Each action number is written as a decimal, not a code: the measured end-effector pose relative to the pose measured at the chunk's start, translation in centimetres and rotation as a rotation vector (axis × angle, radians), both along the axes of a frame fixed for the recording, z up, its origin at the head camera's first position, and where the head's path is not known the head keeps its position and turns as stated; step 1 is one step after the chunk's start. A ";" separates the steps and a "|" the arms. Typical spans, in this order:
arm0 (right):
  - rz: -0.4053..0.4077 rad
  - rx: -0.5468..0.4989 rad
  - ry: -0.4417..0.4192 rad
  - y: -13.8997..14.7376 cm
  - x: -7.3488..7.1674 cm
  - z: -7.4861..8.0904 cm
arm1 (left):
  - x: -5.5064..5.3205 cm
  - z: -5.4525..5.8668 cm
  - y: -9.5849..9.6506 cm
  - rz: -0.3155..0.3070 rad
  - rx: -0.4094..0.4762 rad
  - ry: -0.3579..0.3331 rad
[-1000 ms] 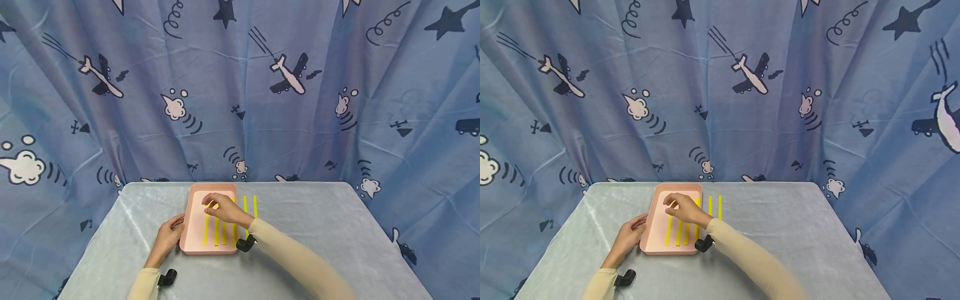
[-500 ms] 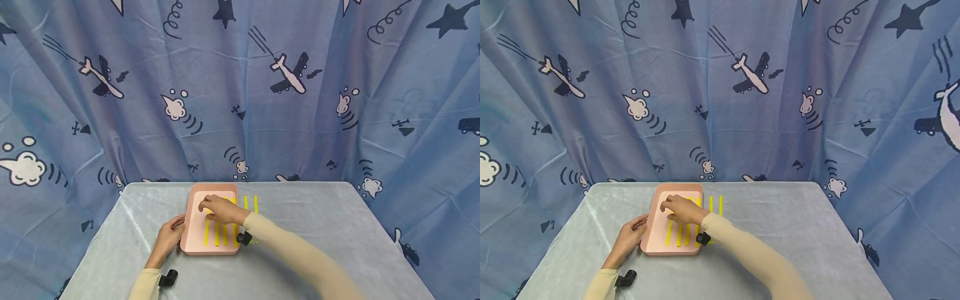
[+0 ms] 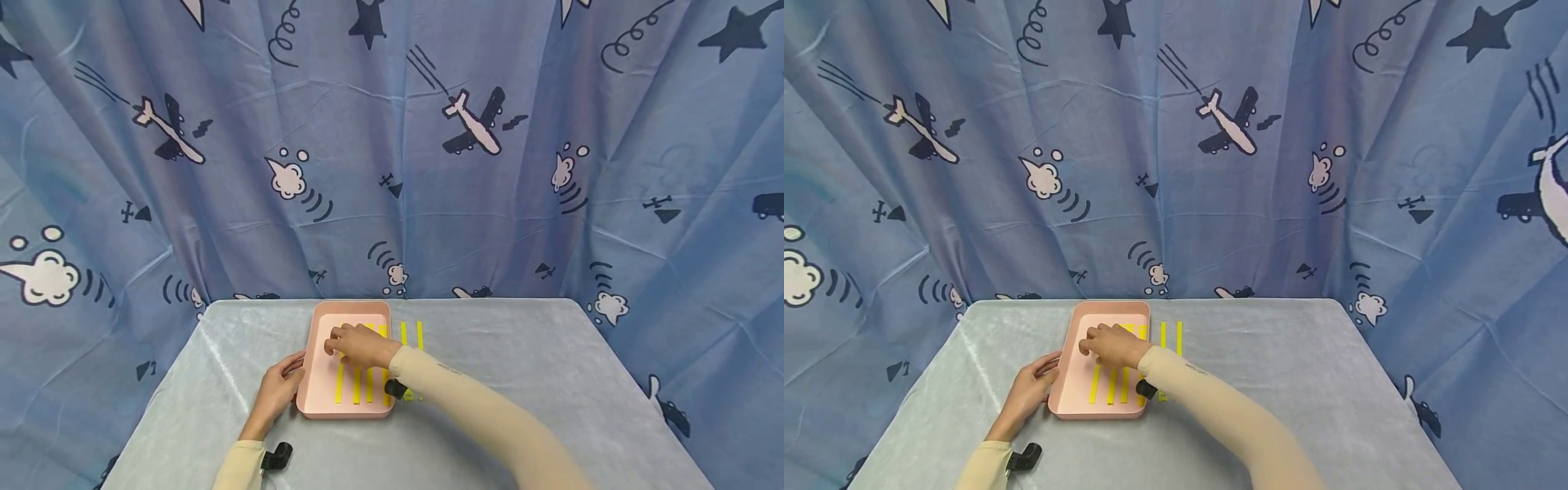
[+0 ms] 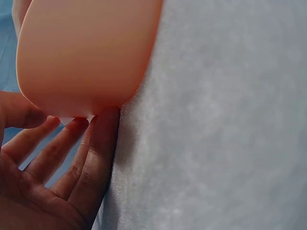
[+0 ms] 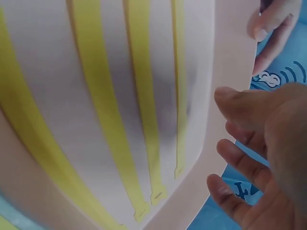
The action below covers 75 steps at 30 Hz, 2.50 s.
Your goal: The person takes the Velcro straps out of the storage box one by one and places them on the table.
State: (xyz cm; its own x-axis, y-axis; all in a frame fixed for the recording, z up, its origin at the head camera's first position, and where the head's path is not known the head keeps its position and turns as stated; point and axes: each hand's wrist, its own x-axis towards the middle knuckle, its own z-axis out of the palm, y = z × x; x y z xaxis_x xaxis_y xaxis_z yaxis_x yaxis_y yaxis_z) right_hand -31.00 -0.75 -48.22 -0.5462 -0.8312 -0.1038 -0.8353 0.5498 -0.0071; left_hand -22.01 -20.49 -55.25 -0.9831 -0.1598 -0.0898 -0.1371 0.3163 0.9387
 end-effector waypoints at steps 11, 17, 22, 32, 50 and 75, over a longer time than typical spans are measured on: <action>0.026 0.108 0.020 -0.6 -0.6 -0.9 | 0.1 0.2 0.0 -0.007 -0.018 0.006; 0.023 0.127 0.030 -0.9 -0.9 -1.6 | 0.1 0.2 -0.1 -0.006 -0.009 0.008; 0.020 0.144 0.042 -1.2 -0.9 -2.0 | 0.0 0.1 -0.1 -0.008 -0.012 0.011; 0.043 0.123 0.070 -1.5 -0.4 -2.6 | 0.0 -0.5 0.3 0.002 -0.036 0.022; 0.166 -0.010 0.279 -0.9 -0.3 -1.2 | 0.1 0.0 0.1 0.002 -0.073 0.034; -0.036 -0.746 -0.159 3.3 1.1 2.1 | 0.2 0.2 0.0 -0.014 -0.045 0.001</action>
State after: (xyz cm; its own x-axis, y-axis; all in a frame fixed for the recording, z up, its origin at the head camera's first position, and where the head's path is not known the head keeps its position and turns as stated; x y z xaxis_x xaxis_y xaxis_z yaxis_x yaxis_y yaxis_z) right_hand -29.94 2.54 -46.16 -0.5997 -0.6940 0.3984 -0.7748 0.3790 -0.5061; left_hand -21.81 -20.44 -55.07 -0.9854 -0.1494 -0.0818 -0.1312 0.3597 0.9238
